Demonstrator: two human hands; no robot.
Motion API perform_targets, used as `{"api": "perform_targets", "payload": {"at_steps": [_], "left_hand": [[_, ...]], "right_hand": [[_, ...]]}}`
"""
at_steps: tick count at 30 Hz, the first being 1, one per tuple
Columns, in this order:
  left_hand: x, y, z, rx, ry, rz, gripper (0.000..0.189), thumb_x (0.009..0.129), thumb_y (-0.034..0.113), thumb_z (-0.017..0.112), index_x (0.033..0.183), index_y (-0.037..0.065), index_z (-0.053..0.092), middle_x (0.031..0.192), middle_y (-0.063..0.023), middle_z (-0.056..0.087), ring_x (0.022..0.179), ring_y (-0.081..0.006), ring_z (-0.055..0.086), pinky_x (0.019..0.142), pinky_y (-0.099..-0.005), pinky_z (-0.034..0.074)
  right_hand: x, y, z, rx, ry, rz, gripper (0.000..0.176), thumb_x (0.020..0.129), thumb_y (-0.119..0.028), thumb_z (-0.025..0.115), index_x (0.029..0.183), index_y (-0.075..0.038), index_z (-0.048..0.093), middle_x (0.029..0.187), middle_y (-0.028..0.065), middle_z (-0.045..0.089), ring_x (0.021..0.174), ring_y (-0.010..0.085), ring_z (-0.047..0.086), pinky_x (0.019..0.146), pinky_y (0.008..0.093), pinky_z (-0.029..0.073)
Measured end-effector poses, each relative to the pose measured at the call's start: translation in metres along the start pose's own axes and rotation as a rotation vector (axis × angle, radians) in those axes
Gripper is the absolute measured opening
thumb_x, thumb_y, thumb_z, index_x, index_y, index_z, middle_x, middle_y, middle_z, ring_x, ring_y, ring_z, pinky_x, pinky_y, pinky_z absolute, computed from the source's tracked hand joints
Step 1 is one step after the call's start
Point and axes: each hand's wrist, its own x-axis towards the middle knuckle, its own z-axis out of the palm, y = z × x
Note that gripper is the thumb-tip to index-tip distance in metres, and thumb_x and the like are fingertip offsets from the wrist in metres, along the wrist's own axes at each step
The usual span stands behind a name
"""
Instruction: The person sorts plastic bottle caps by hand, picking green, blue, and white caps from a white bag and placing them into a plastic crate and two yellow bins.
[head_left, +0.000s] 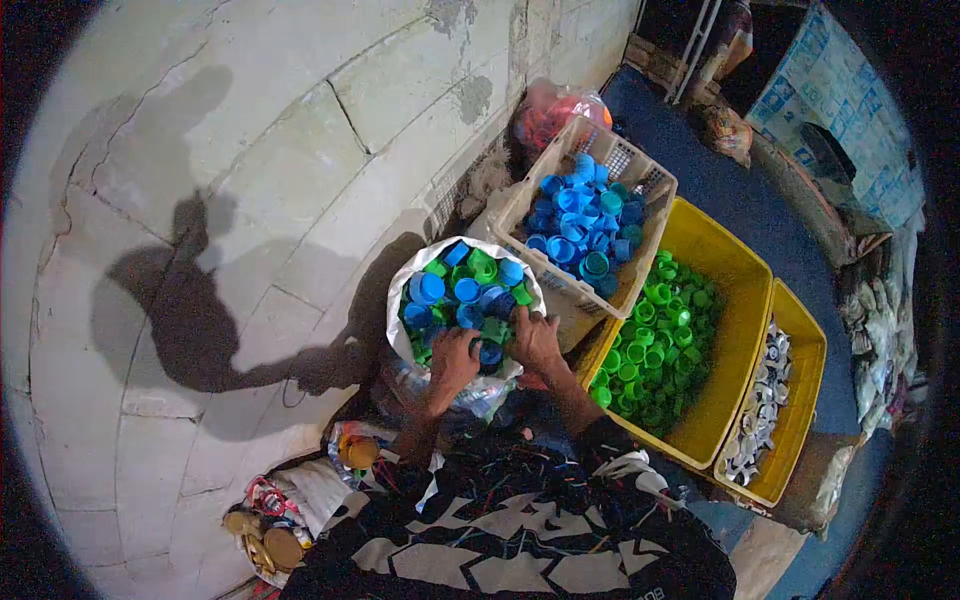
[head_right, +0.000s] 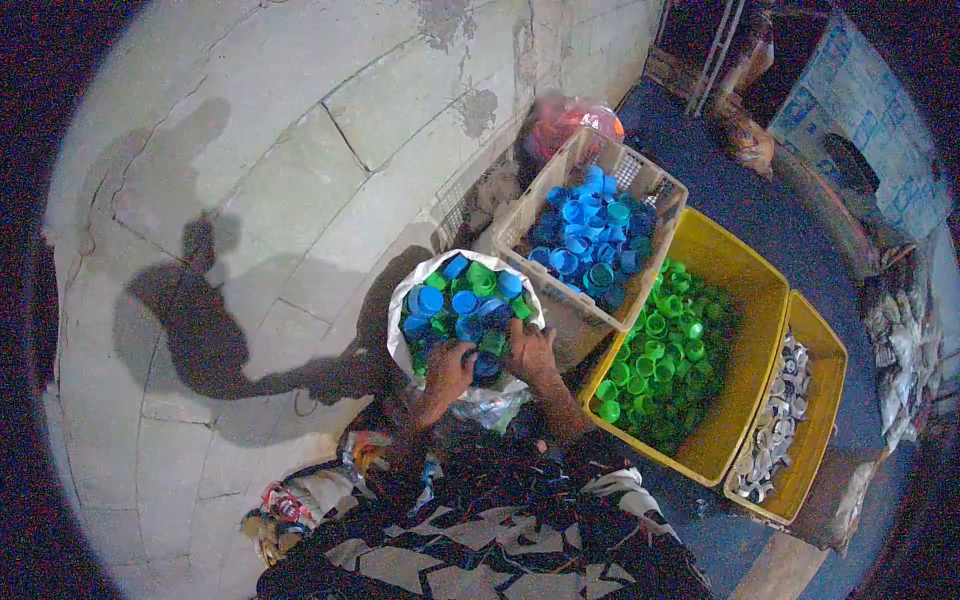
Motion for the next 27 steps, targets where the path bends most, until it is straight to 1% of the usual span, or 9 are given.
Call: {"api": "perform_targets", "payload": {"at_steps": [4,6,9,12,18,21,24,25,27], "left_hand": [[0.016,0.000,0.010,-0.072,-0.006,0.041,0.019,0.077,0.012,0.067,0.095,0.006,0.064,0.086,-0.0160,0.063,0.080,-0.0373,0.059,0.073,-0.0486,0.046],[0.025,0.005,0.015,0.022,-0.131,-0.023,0.018,0.078,0.010,0.066,0.095,0.006,0.065,0.084,-0.0170,0.064,0.080,-0.0374,0.061,0.070,-0.0482,0.048],[0.036,0.011,0.018,0.111,-0.230,-0.048,0.020,0.078,0.009,0.063,0.097,0.006,0.065,0.081,-0.0181,0.066,0.078,-0.0380,0.063,0.068,-0.0479,0.050],[0.037,0.011,0.026,0.180,-0.243,-0.098,0.023,0.077,0.009,0.061,0.100,0.006,0.066,0.077,-0.0184,0.066,0.074,-0.0382,0.065,0.066,-0.0469,0.052],[0.028,0.001,0.043,0.257,-0.289,-0.215,0.032,0.077,0.013,0.062,0.108,0.006,0.064,0.084,-0.0203,0.067,0.079,-0.0386,0.065,0.073,-0.0523,0.049],[0.023,-0.006,0.045,0.219,-0.328,-0.250,0.040,0.077,0.015,0.064,0.116,0.006,0.060,0.089,-0.0209,0.067,0.081,-0.0399,0.065,0.078,-0.0553,0.047],[0.031,-0.005,0.038,0.223,-0.460,-0.339,0.048,0.075,0.018,0.065,0.121,0.007,0.055,0.092,-0.0208,0.067,0.082,-0.0405,0.065,0.077,-0.0549,0.048],[0.034,-0.002,0.036,0.238,-0.516,-0.371,0.050,0.075,0.019,0.066,0.122,0.007,0.053,0.093,-0.0206,0.067,0.081,-0.0405,0.065,0.077,-0.0542,0.048],[0.034,0.000,0.037,0.255,-0.411,-0.420,0.050,0.074,0.020,0.067,0.119,0.007,0.052,0.092,-0.0205,0.067,0.081,-0.0407,0.065,0.075,-0.0532,0.049]], "right_hand": [[-0.004,0.009,0.009,-0.105,-0.072,-0.115,0.043,0.076,-0.028,0.063,0.116,-0.015,0.055,0.107,0.0099,0.063,0.104,0.0317,0.054,0.083,0.0548,0.035],[-0.005,0.006,0.005,-0.117,-0.129,-0.128,0.041,0.077,-0.026,0.061,0.118,-0.019,0.058,0.111,0.0078,0.063,0.106,0.0309,0.053,0.083,0.0548,0.035],[-0.001,-0.007,-0.006,-0.159,-0.248,-0.070,0.045,0.080,-0.027,0.057,0.124,-0.021,0.057,0.116,0.0088,0.062,0.112,0.0311,0.051,0.084,0.0550,0.033],[0.001,-0.015,0.001,-0.204,-0.296,-0.063,0.044,0.084,-0.030,0.053,0.127,-0.021,0.055,0.117,0.0105,0.062,0.117,0.0326,0.049,0.090,0.0593,0.030],[0.003,-0.013,0.030,-0.372,-0.111,-0.181,0.045,0.092,-0.030,0.045,0.136,-0.024,0.045,0.110,0.0098,0.064,0.112,0.0285,0.054,0.093,0.0591,0.029],[0.007,-0.013,0.009,-0.236,-0.249,-0.146,0.044,0.090,-0.030,0.047,0.134,-0.022,0.047,0.100,0.0134,0.066,0.104,0.0305,0.059,0.094,0.0598,0.029],[0.006,-0.003,0.010,-0.143,-0.170,-0.184,0.044,0.088,-0.028,0.048,0.131,-0.019,0.048,0.091,0.0162,0.067,0.099,0.0318,0.061,0.092,0.0579,0.032],[0.005,-0.001,0.012,-0.128,-0.138,-0.183,0.047,0.082,-0.030,0.055,0.127,-0.018,0.049,0.097,0.0168,0.065,0.100,0.0328,0.060,0.090,0.0566,0.033],[0.004,0.001,0.007,-0.102,-0.069,-0.176,0.055,0.071,-0.035,0.070,0.119,-0.015,0.051,0.109,0.0180,0.062,0.102,0.0348,0.060,0.085,0.0540,0.037]]}}
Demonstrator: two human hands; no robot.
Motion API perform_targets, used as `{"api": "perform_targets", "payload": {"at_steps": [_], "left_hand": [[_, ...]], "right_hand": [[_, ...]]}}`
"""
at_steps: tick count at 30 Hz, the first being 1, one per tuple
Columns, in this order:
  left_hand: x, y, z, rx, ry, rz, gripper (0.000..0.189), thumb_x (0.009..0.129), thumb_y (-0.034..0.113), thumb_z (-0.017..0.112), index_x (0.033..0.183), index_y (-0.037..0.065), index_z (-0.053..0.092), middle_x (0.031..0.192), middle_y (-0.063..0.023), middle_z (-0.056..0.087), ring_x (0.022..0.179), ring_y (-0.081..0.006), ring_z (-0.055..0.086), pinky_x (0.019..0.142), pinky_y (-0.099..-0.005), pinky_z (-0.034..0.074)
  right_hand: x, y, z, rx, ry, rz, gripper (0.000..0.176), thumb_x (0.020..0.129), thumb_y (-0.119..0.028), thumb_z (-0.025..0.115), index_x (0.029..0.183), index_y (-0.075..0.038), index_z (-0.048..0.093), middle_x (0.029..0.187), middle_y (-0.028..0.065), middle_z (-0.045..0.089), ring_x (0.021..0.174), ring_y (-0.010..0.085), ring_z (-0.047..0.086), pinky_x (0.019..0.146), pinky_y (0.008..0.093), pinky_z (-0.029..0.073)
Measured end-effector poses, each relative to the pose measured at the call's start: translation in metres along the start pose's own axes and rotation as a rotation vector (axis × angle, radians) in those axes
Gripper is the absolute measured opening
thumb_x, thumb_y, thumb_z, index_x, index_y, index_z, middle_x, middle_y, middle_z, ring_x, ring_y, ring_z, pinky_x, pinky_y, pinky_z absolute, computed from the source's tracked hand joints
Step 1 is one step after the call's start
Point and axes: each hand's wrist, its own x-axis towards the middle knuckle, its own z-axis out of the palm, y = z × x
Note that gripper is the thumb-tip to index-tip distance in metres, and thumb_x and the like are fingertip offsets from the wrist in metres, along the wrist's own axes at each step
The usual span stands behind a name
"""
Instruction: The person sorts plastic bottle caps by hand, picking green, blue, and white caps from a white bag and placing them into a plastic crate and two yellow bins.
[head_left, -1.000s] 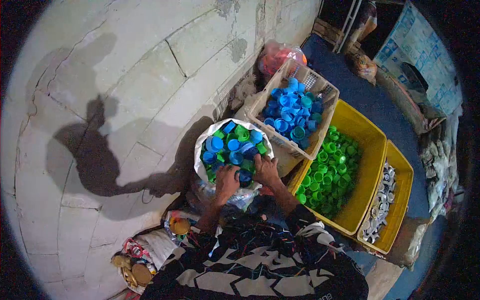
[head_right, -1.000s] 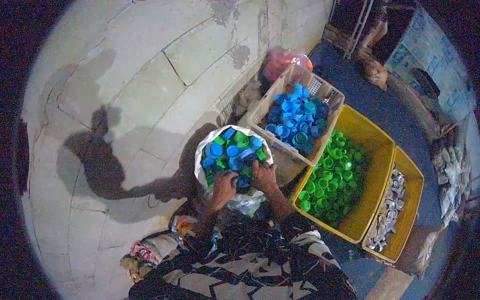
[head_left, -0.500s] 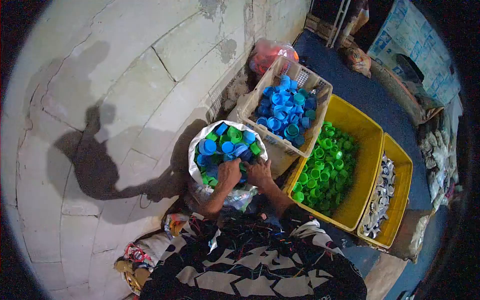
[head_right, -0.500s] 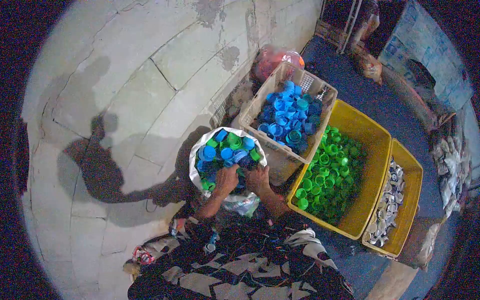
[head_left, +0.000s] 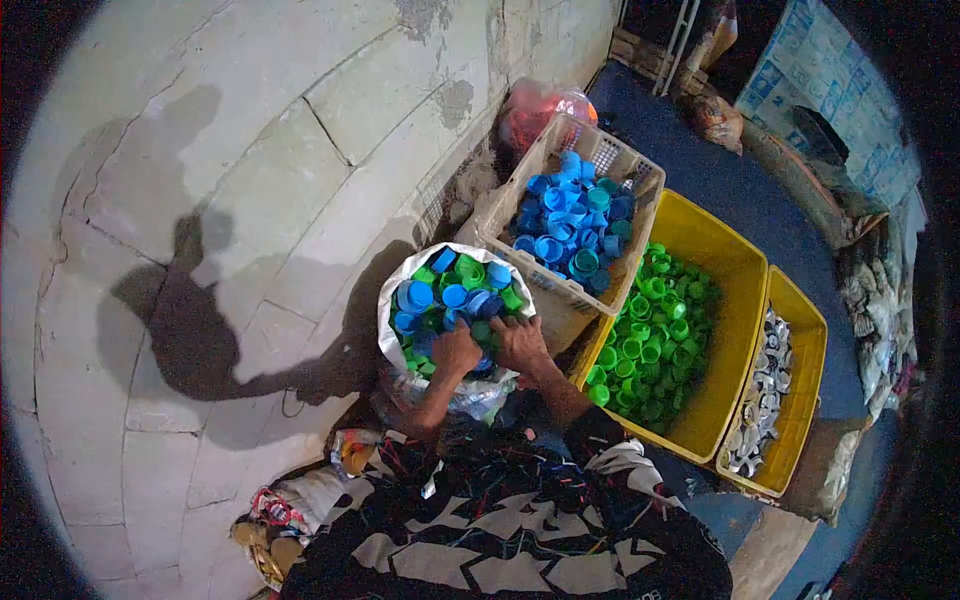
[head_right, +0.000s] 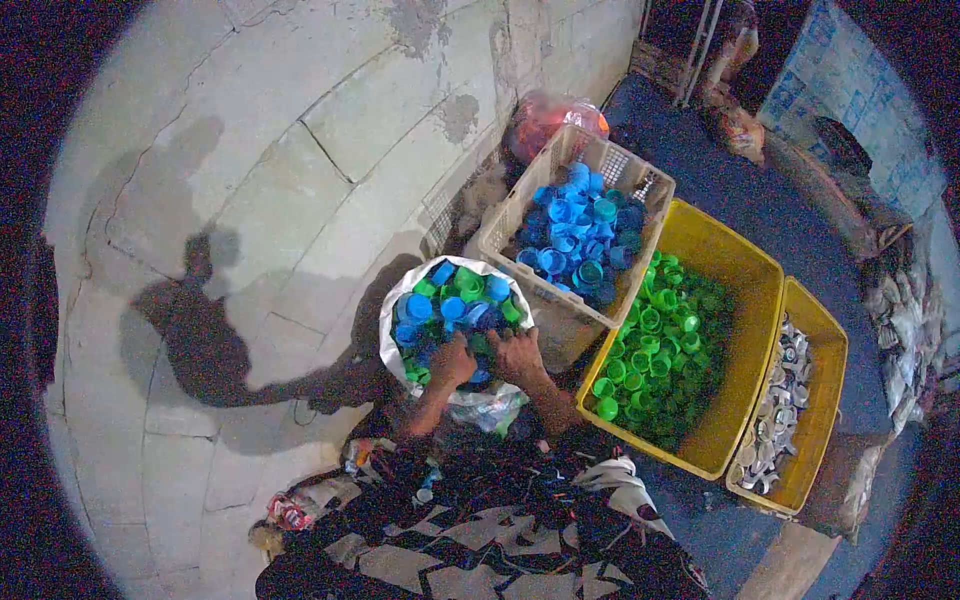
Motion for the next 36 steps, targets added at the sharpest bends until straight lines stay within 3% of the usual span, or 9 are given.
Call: {"api": "perform_targets", "payload": {"at_steps": [6,10,15,19,22,24,27,33,36], "left_hand": [[-0.010,-0.004,-0.013,-0.159,0.028,0.059,0.048,0.071,0.018,0.069,0.115,0.007,0.051,0.088,-0.0204,0.066,0.082,-0.0409,0.065,0.074,-0.0509,0.051],[-0.013,-0.009,-0.004,-0.237,0.144,0.060,0.045,0.069,0.014,0.070,0.112,0.010,0.054,0.089,-0.0202,0.066,0.086,-0.0412,0.064,0.074,-0.0508,0.050],[-0.015,-0.017,-0.002,-0.241,0.235,0.252,0.036,0.068,0.014,0.071,0.102,0.010,0.058,0.093,-0.0177,0.064,0.091,-0.0397,0.061,0.079,-0.0493,0.047],[-0.039,-0.004,-0.029,-0.125,0.094,0.331,0.040,0.068,0.019,0.074,0.103,0.011,0.057,0.100,-0.0150,0.063,0.097,-0.0386,0.057,0.083,-0.0498,0.045],[-0.039,-0.007,-0.016,-0.008,-0.035,0.200,0.052,0.065,0.025,0.079,0.109,0.013,0.054,0.106,-0.0143,0.061,0.102,-0.0388,0.055,0.085,-0.0532,0.042],[-0.038,-0.009,-0.009,0.005,-0.008,0.254,0.057,0.064,0.027,0.080,0.112,0.013,0.053,0.107,-0.0140,0.061,0.104,-0.0384,0.055,0.087,-0.0556,0.040],[-0.039,-0.005,-0.006,0.031,0.034,0.269,0.059,0.064,0.027,0.081,0.114,0.012,0.052,0.109,-0.0138,0.061,0.107,-0.0382,0.054,0.089,-0.0571,0.038],[-0.043,-0.002,-0.004,0.067,0.072,0.256,0.059,0.066,0.026,0.079,0.116,0.011,0.053,0.112,-0.0135,0.060,0.110,-0.0383,0.052,0.091,-0.0579,0.036],[-0.044,0.001,-0.006,0.069,0.122,0.298,0.055,0.069,0.030,0.076,0.116,0.010,0.055,0.110,-0.0143,0.061,0.111,-0.0378,0.051,0.092,-0.0568,0.036]], "right_hand": [[-0.018,0.012,-0.030,0.560,0.247,0.091,0.058,0.065,-0.023,0.077,0.114,-0.008,0.050,0.109,0.0192,0.061,0.102,0.0388,0.059,0.086,0.0492,0.044],[-0.034,0.011,-0.049,0.902,0.345,0.223,0.056,0.071,-0.013,0.076,0.119,-0.003,0.049,0.109,0.0166,0.062,0.102,0.0303,0.061,0.086,0.0409,0.048],[-0.064,0.009,-0.078,1.273,0.465,0.364,0.051,0.077,-0.009,0.073,0.122,-0.001,0.050,0.109,0.0119,0.062,0.101,0.0203,0.059,0.086,0.0330,0.047],[-0.089,0.020,-0.063,1.214,0.414,0.404,0.046,0.078,-0.008,0.071,0.119,-0.001,0.053,0.105,0.0110,0.063,0.095,0.0214,0.060,0.083,0.0340,0.049],[-0.101,0.020,-0.055,1.272,0.410,0.378,0.042,0.078,-0.008,0.072,0.116,-0.001,0.056,0.101,0.0104,0.063,0.087,0.0210,0.062,0.077,0.0343,0.051],[-0.107,0.022,-0.047,1.159,0.368,0.426,0.042,0.077,-0.003,0.071,0.115,0.000,0.054,0.112,0.0113,0.060,0.101,0.0195,0.059,0.090,0.0335,0.046],[-0.110,0.015,-0.036,1.291,0.464,0.428,0.041,0.075,-0.016,0.078,0.111,-0.004,0.062,0.100,0.0129,0.064,0.082,0.0224,0.063,0.076,0.0356,0.053],[-0.114,0.007,-0.065,0.980,0.393,0.385,0.045,0.073,-0.024,0.077,0.110,-0.004,0.063,0.108,0.0168,0.061,0.101,0.0324,0.059,0.089,0.0387,0.048],[-0.117,0.012,-0.035,1.249,0.417,0.383,0.045,0.073,-0.025,0.077,0.110,-0.003,0.063,0.109,0.0160,0.061,0.102,0.0332,0.059,0.091,0.0400,0.047]]}}
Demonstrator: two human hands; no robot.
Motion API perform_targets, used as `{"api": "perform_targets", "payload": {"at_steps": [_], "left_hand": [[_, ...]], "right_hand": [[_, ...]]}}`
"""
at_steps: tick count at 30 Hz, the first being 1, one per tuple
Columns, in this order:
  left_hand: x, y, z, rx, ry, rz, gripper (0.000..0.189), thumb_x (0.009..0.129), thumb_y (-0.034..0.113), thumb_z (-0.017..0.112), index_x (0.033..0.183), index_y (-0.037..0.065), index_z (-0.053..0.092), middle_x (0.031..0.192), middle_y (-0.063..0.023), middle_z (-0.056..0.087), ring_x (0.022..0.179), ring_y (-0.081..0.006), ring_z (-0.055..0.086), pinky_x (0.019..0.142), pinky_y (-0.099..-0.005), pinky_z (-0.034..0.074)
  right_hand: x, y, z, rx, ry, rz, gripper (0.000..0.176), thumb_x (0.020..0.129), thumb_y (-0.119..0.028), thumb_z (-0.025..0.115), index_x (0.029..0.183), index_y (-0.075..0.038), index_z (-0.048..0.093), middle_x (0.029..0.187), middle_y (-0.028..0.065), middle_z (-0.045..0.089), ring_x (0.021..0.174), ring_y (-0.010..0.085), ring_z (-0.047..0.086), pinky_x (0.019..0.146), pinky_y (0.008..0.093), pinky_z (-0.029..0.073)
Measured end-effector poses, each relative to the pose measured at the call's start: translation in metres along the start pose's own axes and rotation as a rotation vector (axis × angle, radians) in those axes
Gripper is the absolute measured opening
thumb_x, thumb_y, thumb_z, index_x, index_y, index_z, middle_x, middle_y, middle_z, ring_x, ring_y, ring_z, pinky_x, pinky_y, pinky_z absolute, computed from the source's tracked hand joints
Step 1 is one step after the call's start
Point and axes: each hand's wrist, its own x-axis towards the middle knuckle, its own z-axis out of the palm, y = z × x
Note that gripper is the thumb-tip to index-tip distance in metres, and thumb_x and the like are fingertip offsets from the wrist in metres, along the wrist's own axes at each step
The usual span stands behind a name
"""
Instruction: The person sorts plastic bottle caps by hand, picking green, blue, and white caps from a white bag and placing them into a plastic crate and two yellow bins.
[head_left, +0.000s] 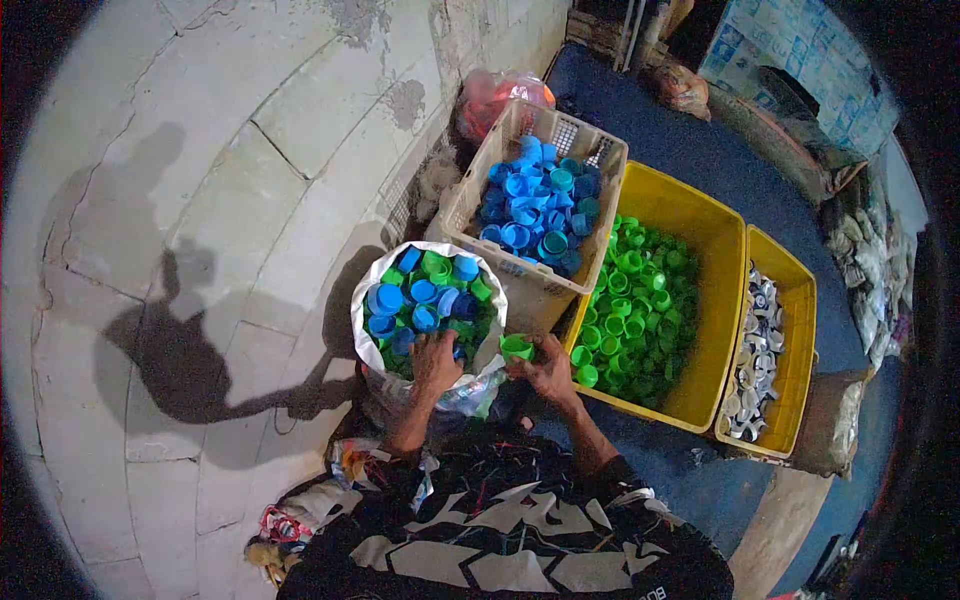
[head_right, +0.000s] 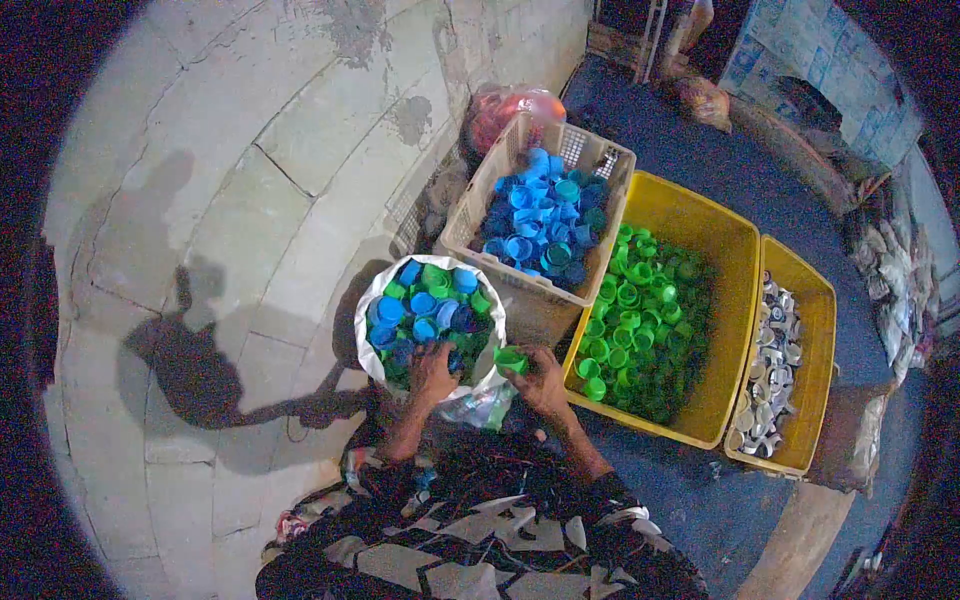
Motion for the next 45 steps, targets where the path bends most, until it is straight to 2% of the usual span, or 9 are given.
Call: {"api": "perform_targets", "payload": {"at_steps": [6,9,19,22,28,29,33,41,45], "left_hand": [[0.014,0.009,0.002,-0.059,0.049,-0.065,0.050,0.072,0.032,0.069,0.114,0.009,0.056,0.101,-0.0168,0.065,0.105,-0.0381,0.054,0.090,-0.0539,0.037],[0.023,0.023,0.000,0.006,0.094,-0.108,0.050,0.072,0.029,0.069,0.113,0.005,0.055,0.097,-0.0181,0.066,0.103,-0.0398,0.055,0.090,-0.0533,0.037],[0.042,0.026,0.032,0.126,0.046,-0.234,0.060,0.070,0.024,0.070,0.122,0.001,0.052,0.106,-0.0227,0.063,0.110,-0.0415,0.051,0.094,-0.0518,0.034],[0.033,0.035,0.001,0.031,-0.012,-0.268,0.062,0.069,0.031,0.072,0.122,0.004,0.053,0.107,-0.0217,0.063,0.105,-0.0434,0.053,0.092,-0.0547,0.035],[0.023,0.002,-0.011,-0.540,0.270,-0.162,0.063,0.072,0.037,0.076,0.120,0.004,0.053,0.102,-0.0215,0.066,0.088,-0.0427,0.063,0.078,-0.0515,0.048],[0.022,-0.007,-0.010,-0.620,0.294,-0.132,0.066,0.071,0.035,0.079,0.120,0.000,0.052,0.098,-0.0223,0.067,0.087,-0.0362,0.066,0.076,-0.0435,0.051],[0.019,-0.014,-0.013,-1.089,0.319,-0.292,0.074,0.068,0.034,0.084,0.119,-0.008,0.051,0.103,-0.0185,0.065,0.089,-0.0248,0.065,0.077,-0.0363,0.051],[0.003,-0.011,-0.037,-0.948,0.214,-0.348,0.058,0.070,0.027,0.081,0.111,-0.006,0.057,0.097,-0.0150,0.067,0.086,-0.0202,0.065,0.077,-0.0312,0.051],[-0.008,0.012,-0.054,-1.038,0.250,-0.275,0.048,0.073,0.024,0.079,0.108,-0.003,0.059,0.091,-0.0128,0.068,0.084,-0.0199,0.065,0.078,-0.0301,0.050]], "right_hand": [[-0.005,0.006,0.000,-0.156,-0.007,-0.055,0.044,0.072,-0.022,0.078,0.108,-0.003,0.061,0.106,0.0157,0.061,0.099,0.0328,0.060,0.086,0.0394,0.050],[-0.010,-0.004,0.000,-0.215,-0.029,-0.113,0.037,0.077,-0.009,0.074,0.108,0.003,0.057,0.100,0.0116,0.055,0.088,0.0228,0.063,0.069,0.0328,0.056],[-0.017,-0.019,-0.004,-0.304,0.004,-0.146,0.037,0.074,-0.016,0.078,0.102,-0.001,0.059,0.104,0.0123,0.057,0.096,0.0259,0.059,0.078,0.0368,0.051],[-0.019,-0.022,-0.008,-0.298,0.015,-0.102,0.039,0.073,-0.019,0.077,0.106,-0.003,0.062,0.105,0.0156,0.060,0.100,0.0325,0.058,0.087,0.0405,0.048],[-0.016,-0.001,-0.004,-0.179,0.037,-0.092,0.035,0.076,-0.019,0.074,0.103,-0.001,0.061,0.102,0.0161,0.061,0.098,0.0329,0.059,0.086,0.0399,0.047],[-0.014,0.002,-0.001,-0.140,0.035,-0.089,0.034,0.077,-0.019,0.074,0.103,-0.001,0.061,0.101,0.0161,0.061,0.097,0.0330,0.059,0.085,0.0396,0.048],[-0.006,0.011,0.009,-0.092,-0.021,-0.047,0.033,0.080,-0.019,0.073,0.106,0.000,0.062,0.100,0.0144,0.062,0.095,0.0286,0.061,0.086,0.0369,0.047],[0.006,-0.016,0.034,0.290,0.001,0.021,0.023,0.082,-0.006,0.071,0.096,-0.001,0.055,0.123,0.0145,0.056,0.105,0.0217,0.057,0.090,0.0337,0.048],[0.021,-0.037,0.058,0.237,0.054,-0.193,0.027,0.079,-0.001,0.072,0.098,0.000,0.053,0.118,0.0141,0.056,0.104,0.0214,0.057,0.089,0.0318,0.049]]}}
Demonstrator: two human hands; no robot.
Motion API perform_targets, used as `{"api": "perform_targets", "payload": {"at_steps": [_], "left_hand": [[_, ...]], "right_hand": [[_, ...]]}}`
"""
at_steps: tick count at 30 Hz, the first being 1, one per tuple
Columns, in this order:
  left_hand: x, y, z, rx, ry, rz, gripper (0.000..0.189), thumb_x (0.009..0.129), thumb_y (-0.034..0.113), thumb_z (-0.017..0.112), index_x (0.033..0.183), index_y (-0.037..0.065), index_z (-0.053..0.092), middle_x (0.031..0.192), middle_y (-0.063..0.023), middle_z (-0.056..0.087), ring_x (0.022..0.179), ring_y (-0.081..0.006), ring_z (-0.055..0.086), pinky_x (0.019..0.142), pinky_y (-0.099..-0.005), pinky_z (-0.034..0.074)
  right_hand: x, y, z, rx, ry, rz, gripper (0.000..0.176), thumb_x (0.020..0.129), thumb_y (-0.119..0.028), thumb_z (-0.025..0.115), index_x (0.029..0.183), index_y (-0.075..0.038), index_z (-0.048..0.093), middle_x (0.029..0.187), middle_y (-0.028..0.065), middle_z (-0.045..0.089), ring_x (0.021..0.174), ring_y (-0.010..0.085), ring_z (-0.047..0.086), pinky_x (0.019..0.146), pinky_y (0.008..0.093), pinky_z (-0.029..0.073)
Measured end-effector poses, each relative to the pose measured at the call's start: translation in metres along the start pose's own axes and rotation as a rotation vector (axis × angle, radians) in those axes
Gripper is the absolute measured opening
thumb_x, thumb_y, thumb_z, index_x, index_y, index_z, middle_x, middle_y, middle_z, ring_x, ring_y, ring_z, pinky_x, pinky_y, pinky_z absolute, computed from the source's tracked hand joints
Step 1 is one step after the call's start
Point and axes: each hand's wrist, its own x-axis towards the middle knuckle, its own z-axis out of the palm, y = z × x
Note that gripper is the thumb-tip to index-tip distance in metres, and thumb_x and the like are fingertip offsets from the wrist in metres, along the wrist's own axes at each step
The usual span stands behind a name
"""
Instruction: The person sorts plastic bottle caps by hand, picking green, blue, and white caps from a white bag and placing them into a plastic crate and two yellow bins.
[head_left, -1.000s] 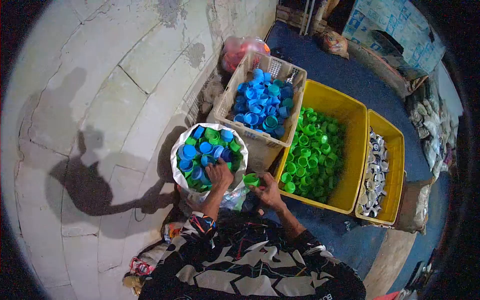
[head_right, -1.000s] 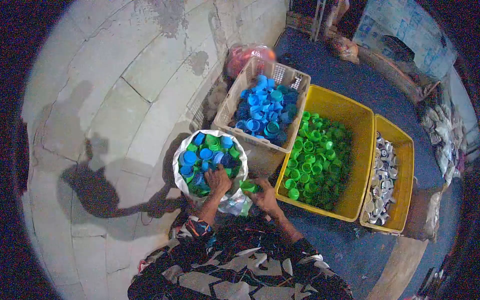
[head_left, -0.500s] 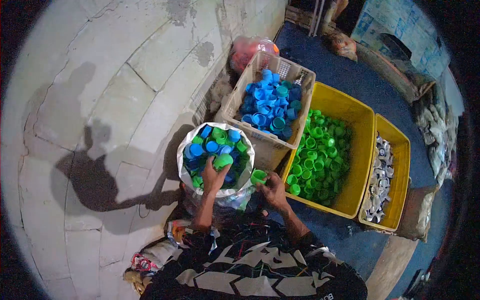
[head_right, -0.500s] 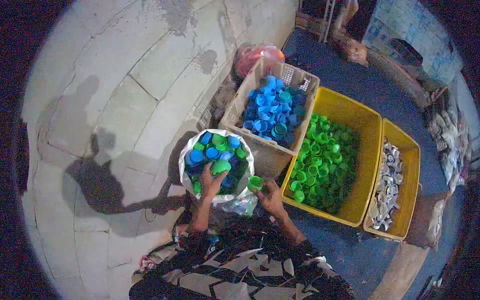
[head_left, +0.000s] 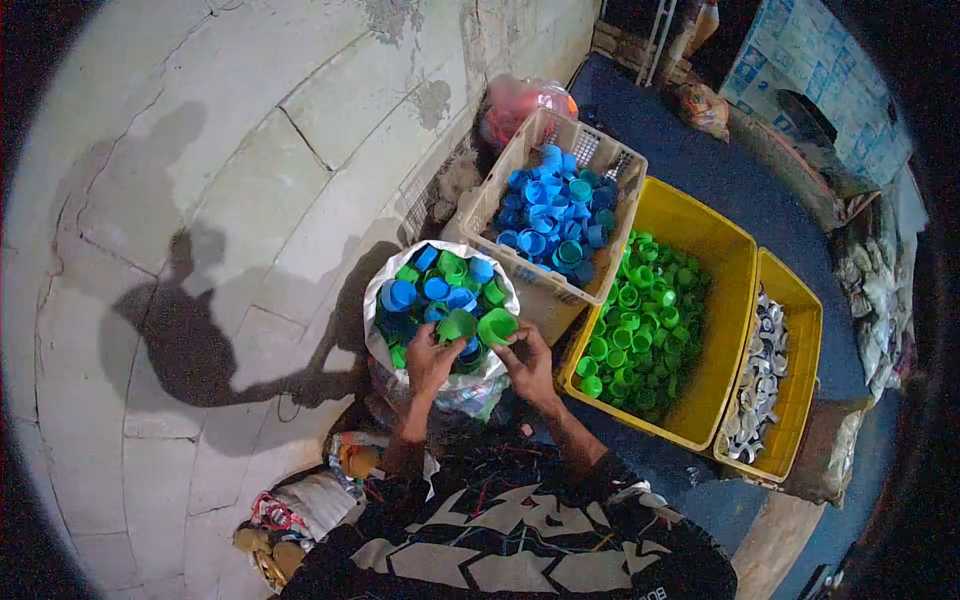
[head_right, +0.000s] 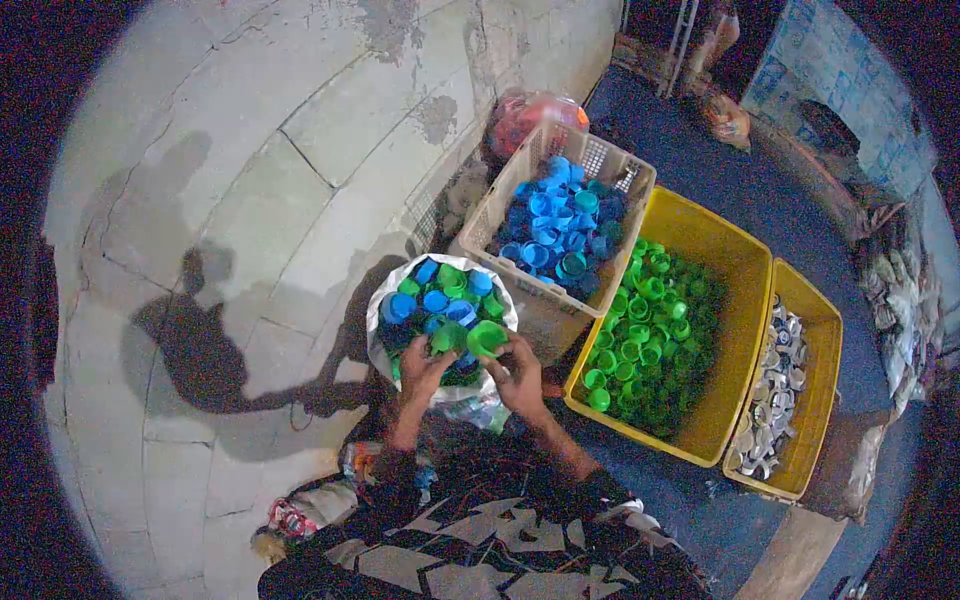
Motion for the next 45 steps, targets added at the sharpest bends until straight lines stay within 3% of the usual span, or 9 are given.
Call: {"api": "perform_targets", "payload": {"at_steps": [7,11,17,19,28,34,37,42,45], "left_hand": [[-0.004,-0.025,0.003,0.065,0.009,0.202,0.046,0.074,0.016,0.072,0.114,-0.001,0.056,0.099,-0.0076,0.064,0.087,-0.0160,0.060,0.077,-0.0322,0.048],[-0.011,-0.010,-0.008,-0.005,-0.090,0.027,0.048,0.073,0.009,0.070,0.118,0.000,0.053,0.101,-0.0074,0.062,0.089,-0.0138,0.058,0.076,-0.0290,0.048],[-0.015,-0.011,-0.012,-0.339,-0.069,0.014,0.063,0.079,0.008,0.073,0.133,0.000,0.041,0.117,-0.0110,0.054,0.102,-0.0206,0.058,0.086,-0.0317,0.050],[-0.016,-0.003,-0.016,-0.350,-0.065,-0.002,0.065,0.078,0.008,0.074,0.133,0.000,0.040,0.116,-0.0113,0.054,0.103,-0.0216,0.058,0.085,-0.0316,0.050],[-0.024,0.008,-0.039,-0.475,0.051,-0.090,0.050,0.081,0.019,0.074,0.120,0.002,0.046,0.111,-0.0097,0.056,0.096,-0.0183,0.058,0.080,-0.0307,0.049],[-0.020,-0.007,-0.043,-0.236,0.111,-0.088,0.049,0.081,0.019,0.074,0.120,0.003,0.050,0.111,-0.0081,0.056,0.096,-0.0169,0.057,0.081,-0.0310,0.047],[-0.017,0.000,-0.033,-0.215,0.130,-0.047,0.052,0.078,0.019,0.076,0.121,0.003,0.051,0.112,-0.0083,0.056,0.098,-0.0176,0.056,0.081,-0.0314,0.047],[0.003,-0.006,-0.003,-0.201,0.024,0.076,0.055,0.076,0.017,0.077,0.123,0.003,0.052,0.114,-0.0097,0.057,0.101,-0.0196,0.057,0.082,-0.0334,0.049],[0.011,-0.008,0.025,-0.088,-0.082,0.200,0.058,0.074,0.019,0.079,0.123,0.003,0.053,0.114,-0.0129,0.058,0.102,-0.0232,0.058,0.082,-0.0352,0.049]], "right_hand": [[0.026,0.028,0.037,-0.188,0.075,-0.029,0.040,0.075,-0.011,0.079,0.099,-0.001,0.048,0.103,0.0115,0.057,0.093,0.0209,0.057,0.081,0.0334,0.047],[0.032,0.020,0.049,-0.157,-0.010,0.070,0.046,0.075,-0.008,0.078,0.107,-0.003,0.046,0.101,0.0089,0.058,0.091,0.0161,0.058,0.076,0.0295,0.051],[0.035,-0.003,0.064,-0.013,-0.018,0.139,0.047,0.074,-0.009,0.078,0.110,-0.002,0.048,0.101,0.0087,0.060,0.091,0.0173,0.059,0.078,0.0312,0.050],[0.034,-0.015,0.069,0.089,0.019,0.138,0.049,0.072,-0.017,0.082,0.105,-0.002,0.049,0.096,0.0103,0.062,0.088,0.0194,0.060,0.076,0.0320,0.049],[0.052,-0.003,0.056,-0.249,-0.014,0.087,0.044,0.079,-0.013,0.076,0.109,-0.001,0.046,0.100,0.0100,0.059,0.090,0.0158,0.057,0.078,0.0314,0.049],[0.056,0.016,0.035,-0.597,-0.107,-0.153,0.047,0.076,-0.017,0.079,0.106,0.000,0.047,0.099,0.0149,0.060,0.092,0.0218,0.060,0.075,0.0337,0.049],[0.051,0.001,0.027,-0.476,-0.088,-0.058,0.047,0.074,-0.022,0.078,0.107,-0.002,0.050,0.101,0.0190,0.059,0.097,0.0347,0.059,0.083,0.0416,0.047],[0.038,-0.016,0.000,-0.428,0.006,0.055,0.045,0.068,-0.017,0.081,0.099,-0.002,0.053,0.097,0.0175,0.058,0.090,0.0360,0.059,0.077,0.0423,0.048],[0.021,-0.013,-0.029,-0.616,0.080,-0.043,0.043,0.067,-0.016,0.082,0.098,-0.002,0.054,0.097,0.0171,0.057,0.088,0.0363,0.058,0.076,0.0422,0.049]]}}
